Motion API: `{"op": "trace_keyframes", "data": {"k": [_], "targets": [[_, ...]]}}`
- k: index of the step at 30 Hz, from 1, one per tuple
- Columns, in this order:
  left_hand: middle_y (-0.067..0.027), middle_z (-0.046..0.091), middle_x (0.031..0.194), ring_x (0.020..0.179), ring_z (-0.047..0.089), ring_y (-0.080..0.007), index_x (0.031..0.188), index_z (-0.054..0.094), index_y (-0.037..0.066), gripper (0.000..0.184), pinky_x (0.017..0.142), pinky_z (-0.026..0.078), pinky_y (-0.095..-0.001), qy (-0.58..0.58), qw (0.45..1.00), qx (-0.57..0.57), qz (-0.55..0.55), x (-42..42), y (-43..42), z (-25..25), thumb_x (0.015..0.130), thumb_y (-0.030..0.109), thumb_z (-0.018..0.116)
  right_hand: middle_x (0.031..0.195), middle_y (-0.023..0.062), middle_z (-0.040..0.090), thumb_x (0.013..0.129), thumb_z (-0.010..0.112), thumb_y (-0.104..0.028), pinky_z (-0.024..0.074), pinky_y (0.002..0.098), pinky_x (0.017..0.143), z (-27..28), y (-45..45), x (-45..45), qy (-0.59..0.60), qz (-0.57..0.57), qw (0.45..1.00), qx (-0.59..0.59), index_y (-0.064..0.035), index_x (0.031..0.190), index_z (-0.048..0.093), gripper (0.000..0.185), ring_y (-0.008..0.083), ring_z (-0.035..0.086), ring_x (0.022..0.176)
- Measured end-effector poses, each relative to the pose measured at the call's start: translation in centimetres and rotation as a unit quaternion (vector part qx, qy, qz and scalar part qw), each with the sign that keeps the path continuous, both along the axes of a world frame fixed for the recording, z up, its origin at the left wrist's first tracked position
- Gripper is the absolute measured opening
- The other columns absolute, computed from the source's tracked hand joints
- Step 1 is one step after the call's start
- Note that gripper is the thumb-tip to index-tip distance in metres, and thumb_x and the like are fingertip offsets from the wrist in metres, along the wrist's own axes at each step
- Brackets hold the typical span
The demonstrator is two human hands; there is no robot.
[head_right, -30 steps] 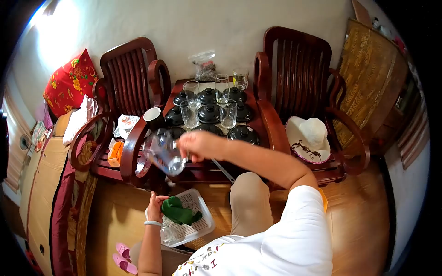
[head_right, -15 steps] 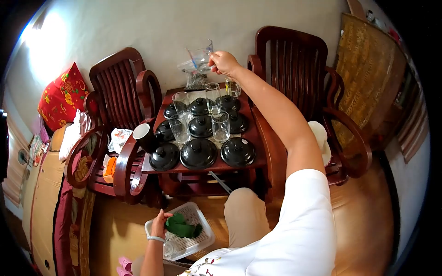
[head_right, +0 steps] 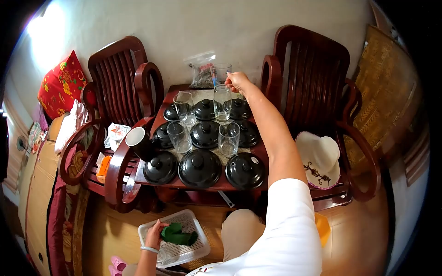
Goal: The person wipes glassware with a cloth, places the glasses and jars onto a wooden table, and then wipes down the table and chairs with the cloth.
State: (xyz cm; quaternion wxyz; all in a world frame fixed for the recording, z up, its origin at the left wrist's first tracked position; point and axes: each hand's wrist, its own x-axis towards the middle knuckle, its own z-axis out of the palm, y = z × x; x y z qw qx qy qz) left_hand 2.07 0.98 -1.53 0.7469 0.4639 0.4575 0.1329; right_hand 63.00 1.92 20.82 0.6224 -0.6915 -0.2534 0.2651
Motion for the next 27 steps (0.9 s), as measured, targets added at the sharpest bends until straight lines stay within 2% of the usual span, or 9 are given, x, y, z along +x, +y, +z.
{"op": "trace_keyframes", "data": {"k": [7, 10, 12, 15, 22, 25, 27], "targets": [[-0.0087, 0.067, 0.087, 0.072, 0.062, -0.0141, 0.098, 0.064, 0.002, 0.046, 0.058, 0.046, -0.023, 0.015, 1.0, -0.018, 0.013, 0.5, -0.3, 0.5, 0.096, 0.044, 0.047, 0.075, 0.0066, 0.058, 0.101, 0.041, -0.032, 0.0427, 0.024, 0.044, -2.9, 1.3, 1.1, 0.035, 0.011, 0.999, 0.0, -0.0034, 0.089, 0.054, 0.033, 0.0129, 0.054, 0.057], [-0.0089, 0.067, 0.086, 0.071, 0.062, -0.0144, 0.098, 0.064, 0.002, 0.045, 0.058, 0.047, -0.0235, 0.013, 1.0, -0.019, 0.014, 0.5, -0.3, 0.3, 0.096, 0.044, 0.047, 0.074, 0.0046, 0.058, 0.1, 0.044, -0.035, 0.0422, 0.0255, 0.045, -3.7, 1.9, 2.0, 0.062, 0.029, 0.998, 0.002, -0.0057, 0.086, 0.054, 0.034, 0.012, 0.054, 0.057], [-0.0092, 0.066, 0.086, 0.071, 0.062, -0.015, 0.098, 0.064, 0.002, 0.045, 0.058, 0.047, -0.024, 0.015, 1.0, -0.019, 0.017, 0.5, -0.3, 0.1, 0.096, 0.044, 0.047, 0.073, 0.0066, 0.058, 0.099, 0.045, -0.037, 0.0428, 0.026, 0.045, -4.2, 2.2, 2.5, 0.074, 0.031, 0.996, -0.026, -0.0029, 0.085, 0.055, 0.038, 0.0148, 0.055, 0.057], [-0.0097, 0.066, 0.086, 0.072, 0.062, -0.0167, 0.098, 0.064, 0.002, 0.045, 0.06, 0.049, -0.0258, -0.002, 0.999, -0.024, 0.025, 0.5, -0.4, 0.0, 0.096, 0.044, 0.047, 0.074, 0.0072, 0.058, 0.1, 0.043, -0.037, 0.0444, 0.0252, 0.045, -4.6, 2.4, 3.0, 0.124, 0.026, 0.992, -0.027, -0.0018, 0.086, 0.055, 0.039, 0.015, 0.055, 0.058], [-0.0114, 0.066, 0.087, 0.077, 0.063, -0.0195, 0.099, 0.064, 0.0, 0.047, 0.066, 0.051, -0.0292, -0.003, 0.999, -0.03, 0.024, 0.3, -0.1, -0.3, 0.096, 0.043, 0.047, 0.075, 0.008, 0.058, 0.099, 0.044, -0.039, 0.0443, 0.0249, 0.043, -5.7, 2.6, 3.4, 0.102, 0.033, 0.994, -0.023, -0.0016, 0.086, 0.056, 0.041, 0.0165, 0.057, 0.059], [-0.0124, 0.066, 0.088, 0.078, 0.063, -0.02, 0.098, 0.063, -0.001, 0.047, 0.068, 0.051, -0.0297, 0.001, 0.999, -0.027, 0.021, 0.3, -0.2, -0.2, 0.097, 0.043, 0.047, 0.074, 0.0093, 0.057, 0.097, 0.048, -0.032, 0.0458, 0.026, 0.044, -6.2, 3.1, 3.9, 0.114, 0.006, 0.993, -0.031, 0.0, 0.087, 0.057, 0.035, 0.0199, 0.06, 0.061], [-0.0128, 0.066, 0.089, 0.079, 0.063, -0.0202, 0.098, 0.063, -0.001, 0.047, 0.069, 0.052, -0.0298, 0.002, 0.999, -0.027, 0.021, 0.3, -0.3, -0.1, 0.097, 0.043, 0.047, 0.084, 0.0168, 0.061, 0.098, 0.047, -0.029, 0.0499, 0.0276, 0.042, -6.1, 3.4, 4.1, 0.155, 0.007, 0.987, -0.042, 0.0043, 0.102, 0.052, 0.034, 0.0239, 0.062, 0.06]]}}
